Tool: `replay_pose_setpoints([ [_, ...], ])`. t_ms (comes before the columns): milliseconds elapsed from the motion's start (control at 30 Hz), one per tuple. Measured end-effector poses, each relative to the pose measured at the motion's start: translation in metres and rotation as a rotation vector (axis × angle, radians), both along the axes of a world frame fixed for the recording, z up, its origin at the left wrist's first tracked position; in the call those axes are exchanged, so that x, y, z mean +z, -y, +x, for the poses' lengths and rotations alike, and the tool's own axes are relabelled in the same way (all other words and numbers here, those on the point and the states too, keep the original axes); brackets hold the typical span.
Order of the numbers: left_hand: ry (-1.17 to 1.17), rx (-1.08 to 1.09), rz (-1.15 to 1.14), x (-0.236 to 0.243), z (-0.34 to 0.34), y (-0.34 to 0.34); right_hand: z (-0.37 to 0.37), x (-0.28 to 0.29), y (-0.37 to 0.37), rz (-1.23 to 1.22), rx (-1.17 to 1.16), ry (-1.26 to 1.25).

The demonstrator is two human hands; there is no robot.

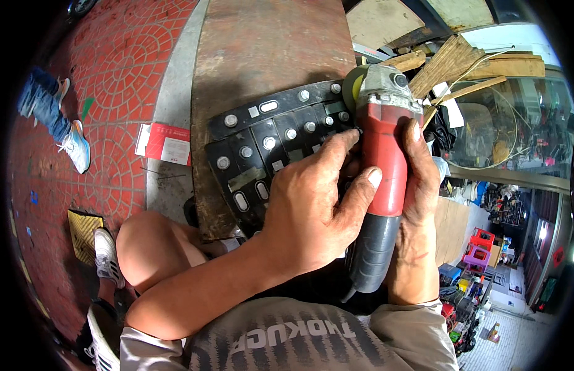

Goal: The person uses an angle grinder to grind down the metal surfaces on top of a battery pack and then touches the surfaces by hand.

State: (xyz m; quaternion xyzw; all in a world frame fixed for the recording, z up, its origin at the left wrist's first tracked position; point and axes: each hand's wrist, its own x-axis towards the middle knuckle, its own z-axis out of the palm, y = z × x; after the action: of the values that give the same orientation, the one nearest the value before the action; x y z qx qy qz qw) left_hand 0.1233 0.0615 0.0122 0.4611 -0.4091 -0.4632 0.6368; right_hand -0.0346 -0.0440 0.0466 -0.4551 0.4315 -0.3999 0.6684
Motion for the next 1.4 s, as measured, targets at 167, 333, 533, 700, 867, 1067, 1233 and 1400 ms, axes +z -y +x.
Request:
replay_pose_setpoints([
  [167, -0.047, -0.026, 0.014, 0.001, 0.001, 0.000, 0.006, 0.001, -0.002, -0.002, -0.039, 0.004],
  [333, -0.039, -0.024, 0.025, 0.003, 0.002, 0.000, 0.002, -0.001, 0.001, 0.005, -0.005, -0.005],
  [533, -0.028, 0.138, -0.119, -0.013, -0.011, 0.009, 0.006, 0.002, 0.000, 0.020, 0.009, 0.025],
  [700, -0.036, -0.038, 0.052, 0.003, 0.003, 0.000, 0.007, 0.009, -0.004, 0.056, 0.050, 0.085],
  [867, -0.046, 0.114, -0.121, -0.012, -0.009, 0.007, 0.008, 0.004, -0.002, -0.012, 0.023, 0.031],
  [1067, -0.052, 0.108, -0.105, -0.012, -0.007, 0.006, 0.007, -0.001, -0.001, -0.012, 0.003, 0.001],
  [1233, -0.078, 0.109, -0.099, -0.015, -0.009, 0.006, 0.004, -0.002, 0.001, -0.002, 0.019, -0.014],
  [1400, -0.101, 0.090, -0.089, -0.009, -0.004, 0.005, 0.007, -0.002, 0.000, -0.001, 0.015, -0.025],
])
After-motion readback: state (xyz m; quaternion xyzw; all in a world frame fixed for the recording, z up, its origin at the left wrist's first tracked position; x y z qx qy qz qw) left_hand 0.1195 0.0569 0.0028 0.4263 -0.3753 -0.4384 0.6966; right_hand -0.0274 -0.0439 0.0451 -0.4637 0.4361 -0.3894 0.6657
